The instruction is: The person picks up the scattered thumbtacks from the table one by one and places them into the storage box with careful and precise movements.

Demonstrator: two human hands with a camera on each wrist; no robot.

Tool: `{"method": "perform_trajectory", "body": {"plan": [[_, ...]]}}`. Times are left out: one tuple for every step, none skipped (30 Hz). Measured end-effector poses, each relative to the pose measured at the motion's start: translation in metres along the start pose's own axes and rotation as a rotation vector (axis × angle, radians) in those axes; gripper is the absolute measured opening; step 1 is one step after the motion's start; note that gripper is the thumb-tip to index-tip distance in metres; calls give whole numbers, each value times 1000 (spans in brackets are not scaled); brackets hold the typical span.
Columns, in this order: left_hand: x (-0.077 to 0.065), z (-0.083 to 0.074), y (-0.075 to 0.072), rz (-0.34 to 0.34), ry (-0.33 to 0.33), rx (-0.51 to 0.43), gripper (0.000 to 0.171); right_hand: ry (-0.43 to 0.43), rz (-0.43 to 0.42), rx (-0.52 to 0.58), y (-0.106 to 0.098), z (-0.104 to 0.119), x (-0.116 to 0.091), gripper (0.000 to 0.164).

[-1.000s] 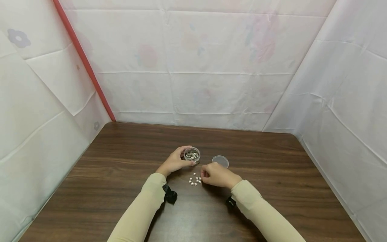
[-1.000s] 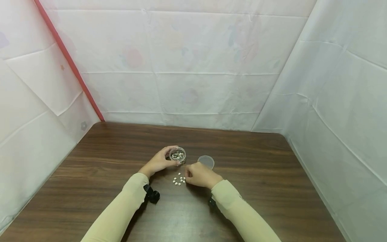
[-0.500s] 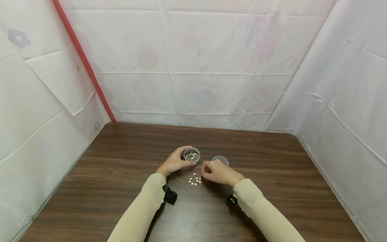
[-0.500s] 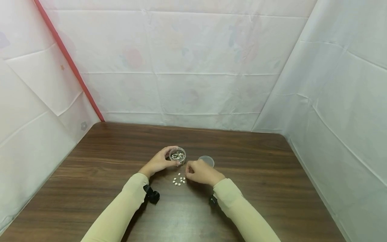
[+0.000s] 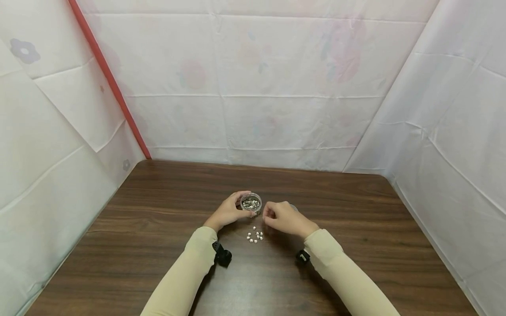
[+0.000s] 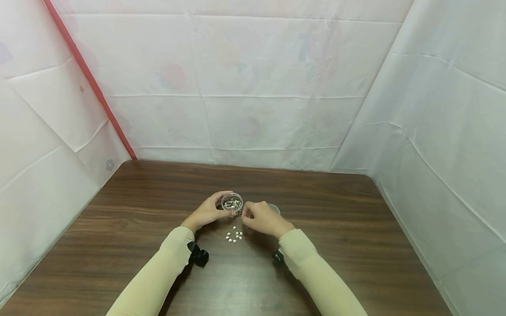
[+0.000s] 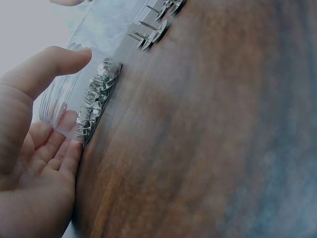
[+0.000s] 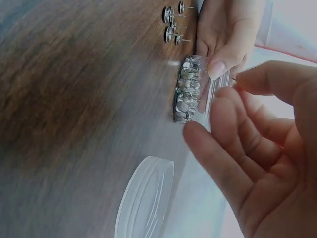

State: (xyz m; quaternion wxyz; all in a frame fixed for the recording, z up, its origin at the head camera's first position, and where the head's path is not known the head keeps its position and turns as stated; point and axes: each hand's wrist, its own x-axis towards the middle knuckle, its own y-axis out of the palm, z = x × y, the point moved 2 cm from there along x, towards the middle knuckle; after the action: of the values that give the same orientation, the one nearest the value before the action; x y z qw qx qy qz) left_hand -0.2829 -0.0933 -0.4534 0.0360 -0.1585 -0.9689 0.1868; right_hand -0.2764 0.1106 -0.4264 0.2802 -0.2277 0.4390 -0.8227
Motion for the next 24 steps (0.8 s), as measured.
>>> {"method": "perform_trajectory", "body": {"plan": [[0, 0, 0, 5, -1, 3, 72, 2, -19, 5, 0, -1, 1, 6], [0, 0, 0, 8, -2, 4, 72, 4, -38, 10, 0, -1, 3, 5], [0, 0, 0, 10, -3, 6, 72, 6, -56, 15, -1, -2, 4, 5], [2, 4, 0, 11, -7, 4, 73, 8, -70, 22, -1, -2, 6, 4], [4, 8, 0, 10, -10, 1, 74, 12, -81, 22, 0, -3, 7, 4], [7, 13, 1, 3, -11, 1, 74, 16, -89, 20, 0, -3, 9, 5], [9, 18, 2, -5, -13, 1, 75, 22, -93, 15, 0, -3, 10, 6], [11, 22, 2, -13, -14, 2, 75, 29, -98, 9, 1, -3, 12, 7], [13, 28, 3, -20, -16, 3, 75, 38, -100, 5, 1, -3, 13, 7], [16, 32, 3, -27, -18, 7, 75, 47, -102, -1, 1, -3, 15, 8], [16, 34, 3, -33, -21, 11, 75, 56, -107, -5, 2, -2, 16, 8], [17, 35, 4, -38, -22, 14, 74, 66, -116, -12, 2, -2, 18, 6], [17, 36, 4, -40, -24, 15, 74, 77, -123, -19, 2, -2, 19, 6], [17, 36, 4, -42, -23, 14, 74, 85, -132, -24, 2, -2, 21, 6], [17, 36, 4, -43, -23, 13, 74, 95, -139, -29, 2, -2, 22, 5], [17, 36, 4, -43, -25, 15, 74, 102, -146, -39, 2, -3, 24, 6], [17, 35, 4, -42, -28, 18, 74, 112, -153, -48, 2, -3, 26, 5], [17, 35, 5, -42, -26, 20, 75, 123, -155, -61, 3, -4, 27, 5], [17, 35, 5, -42, -28, 23, 75, 129, -152, -66, 3, -4, 29, 5], [17, 34, 5, -41, -27, 23, 75, 136, -150, -69, 3, -4, 31, 5], [17, 34, 5, -41, -30, 25, 75, 140, -144, -69, 4, -5, 32, 5], [17, 34, 5, -40, -32, 25, 76, 143, -139, -70, 5, -5, 34, 6], [17, 34, 4, -39, -32, 23, 76, 145, -134, -66, 5, -5, 35, 6], [17, 34, 4, -40, -33, 21, 76, 145, -129, -62, 6, -6, 37, 6]]}}
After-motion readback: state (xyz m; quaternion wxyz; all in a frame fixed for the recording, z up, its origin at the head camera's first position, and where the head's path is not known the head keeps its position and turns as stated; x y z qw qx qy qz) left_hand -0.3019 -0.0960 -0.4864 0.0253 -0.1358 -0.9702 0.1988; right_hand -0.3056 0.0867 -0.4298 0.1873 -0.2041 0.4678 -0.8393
